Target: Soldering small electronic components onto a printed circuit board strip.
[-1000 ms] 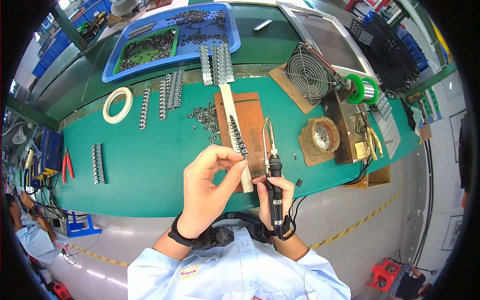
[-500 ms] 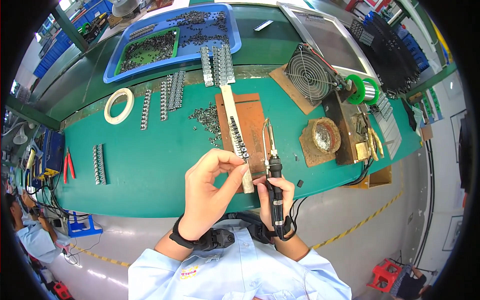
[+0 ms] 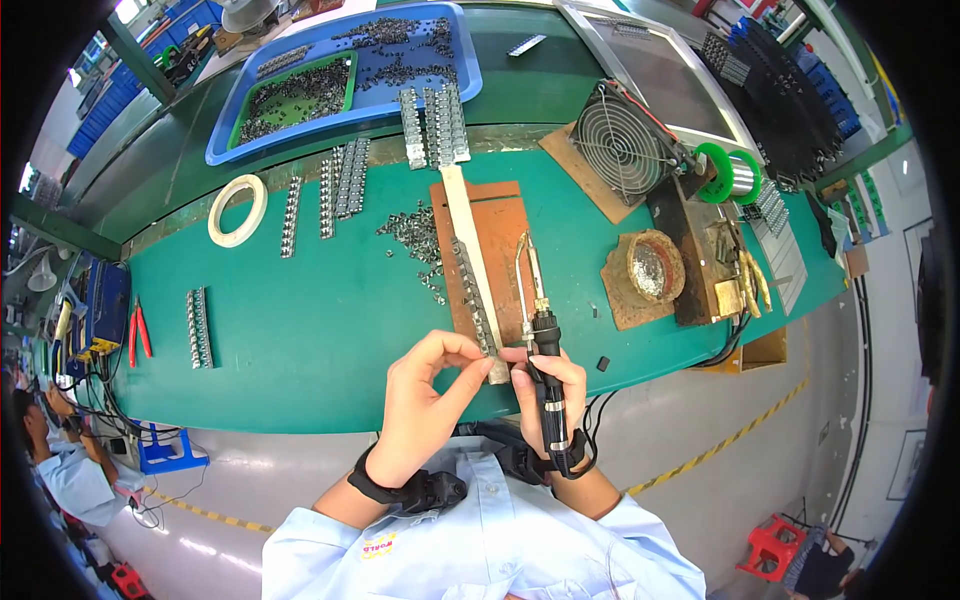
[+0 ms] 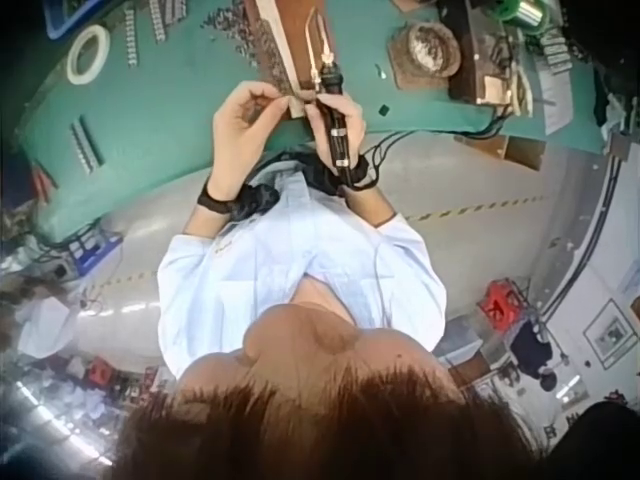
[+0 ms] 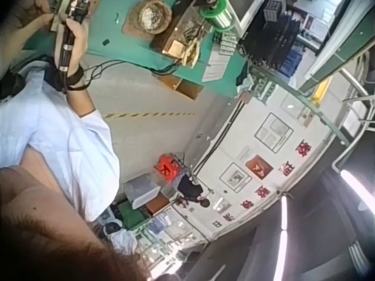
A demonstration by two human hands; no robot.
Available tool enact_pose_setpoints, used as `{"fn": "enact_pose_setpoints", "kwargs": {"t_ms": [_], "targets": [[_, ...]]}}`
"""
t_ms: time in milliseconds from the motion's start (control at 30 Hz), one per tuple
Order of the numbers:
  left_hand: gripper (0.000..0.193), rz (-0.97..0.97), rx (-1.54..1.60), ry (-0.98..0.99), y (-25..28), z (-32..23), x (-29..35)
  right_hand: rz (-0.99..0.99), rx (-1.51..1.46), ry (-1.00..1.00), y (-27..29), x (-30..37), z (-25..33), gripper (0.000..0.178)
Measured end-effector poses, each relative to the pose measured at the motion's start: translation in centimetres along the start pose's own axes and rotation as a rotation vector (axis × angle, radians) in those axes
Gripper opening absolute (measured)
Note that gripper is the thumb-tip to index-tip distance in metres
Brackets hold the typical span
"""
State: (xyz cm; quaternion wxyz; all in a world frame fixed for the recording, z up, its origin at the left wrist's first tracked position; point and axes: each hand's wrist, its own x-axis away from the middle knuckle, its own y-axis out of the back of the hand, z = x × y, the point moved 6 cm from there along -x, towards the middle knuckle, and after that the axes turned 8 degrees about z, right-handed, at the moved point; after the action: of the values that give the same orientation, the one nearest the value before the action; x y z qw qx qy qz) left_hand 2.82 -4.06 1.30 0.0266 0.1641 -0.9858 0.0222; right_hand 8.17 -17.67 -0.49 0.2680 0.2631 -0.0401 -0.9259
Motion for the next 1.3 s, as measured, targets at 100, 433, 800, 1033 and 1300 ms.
{"fn": "enact_pose_setpoints", "kwargs": {"t_ms": [100, 433, 800, 1033, 1300], "targets": [[0.01, 0.03, 0.048, 0.021, 0.2, 1.3, 0.3, 0.029, 0.025, 0.038, -0.2, -0.2, 0.2, 0.033], [0.012, 0.197, 0.11, 0.14, 0.4, 3.1, 0.1, 0.078, 0.218, 0.165, -1.3, -0.3, 0.9, 0.039], [0.016, 0.152, 0.264, 0.198, 1.0, 3.5, -1.0, 0.035, 0.217, 0.153, -1.4, 0.0, 0.6, 0.043], [0.015, 0.186, 0.319, 0.225, 1.1, 3.1, -1.3, 0.066, 0.198, 0.114, -1.4, 0.1, 0.2, 0.041], [0.014, 0.21, 0.282, 0.265, 1.4, 3.1, -1.5, 0.108, 0.37, 0.117, -1.4, -0.8, 1.1, 0.044]]}}
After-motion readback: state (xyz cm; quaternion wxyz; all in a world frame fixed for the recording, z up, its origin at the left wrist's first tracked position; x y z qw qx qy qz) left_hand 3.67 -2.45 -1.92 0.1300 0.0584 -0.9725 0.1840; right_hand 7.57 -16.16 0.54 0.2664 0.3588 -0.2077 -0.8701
